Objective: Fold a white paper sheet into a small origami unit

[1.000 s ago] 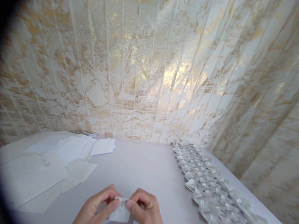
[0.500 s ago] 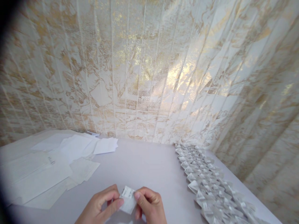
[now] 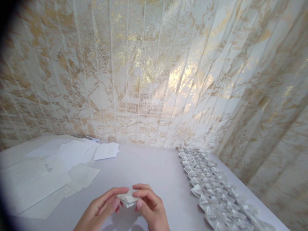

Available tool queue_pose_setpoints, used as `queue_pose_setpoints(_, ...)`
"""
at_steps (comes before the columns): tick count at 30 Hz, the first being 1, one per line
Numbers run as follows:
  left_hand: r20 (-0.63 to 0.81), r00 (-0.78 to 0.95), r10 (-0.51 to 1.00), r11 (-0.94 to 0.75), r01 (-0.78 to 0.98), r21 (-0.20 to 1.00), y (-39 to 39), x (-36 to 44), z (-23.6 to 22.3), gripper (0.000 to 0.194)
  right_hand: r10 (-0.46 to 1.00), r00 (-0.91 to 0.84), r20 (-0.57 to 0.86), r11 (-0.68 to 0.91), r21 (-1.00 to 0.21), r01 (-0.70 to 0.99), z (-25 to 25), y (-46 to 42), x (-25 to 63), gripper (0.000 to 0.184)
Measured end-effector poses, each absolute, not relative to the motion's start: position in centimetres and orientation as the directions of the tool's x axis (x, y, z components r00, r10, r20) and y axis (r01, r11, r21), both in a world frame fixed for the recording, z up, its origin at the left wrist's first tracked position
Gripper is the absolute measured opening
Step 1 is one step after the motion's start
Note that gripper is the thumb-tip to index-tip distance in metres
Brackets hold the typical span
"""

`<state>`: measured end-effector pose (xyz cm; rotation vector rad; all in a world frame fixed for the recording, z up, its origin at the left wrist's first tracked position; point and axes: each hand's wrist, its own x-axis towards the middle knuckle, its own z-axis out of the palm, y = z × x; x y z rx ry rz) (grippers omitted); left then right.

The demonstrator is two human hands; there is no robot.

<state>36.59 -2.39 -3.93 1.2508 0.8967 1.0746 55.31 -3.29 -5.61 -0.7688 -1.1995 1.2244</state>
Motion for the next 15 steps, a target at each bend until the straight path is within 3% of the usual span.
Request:
queue_pose_setpoints(4, 0.05, 0.344, 0.938, 0.009, -0.17, 0.985, -2.3, 36.58, -4.57, 0.056, 0.96, -0.121, 0.253, 0.199, -0.918, -0.342, -5.99, -3.1, 55.27, 0.034)
queue_pose_setpoints(9, 0.09, 0.289, 0.953, -0.04, -0.176, 0.984, -2.35, 36.53, -4.8, 0.059, 0.945, -0.18, 0.274, 0.2, -0.917, -0.345, -6.37, -3.03, 55.28, 0.033)
queue_pose_setpoints(15, 0.098, 0.298, 0.95, -0.059, -0.138, 0.989, -2.62, 36.63, -4.34, 0.059, 0.964, -0.181, 0.195, 0.121, -0.927, -0.355, -6.43, -3.11, 55.3, 0.023)
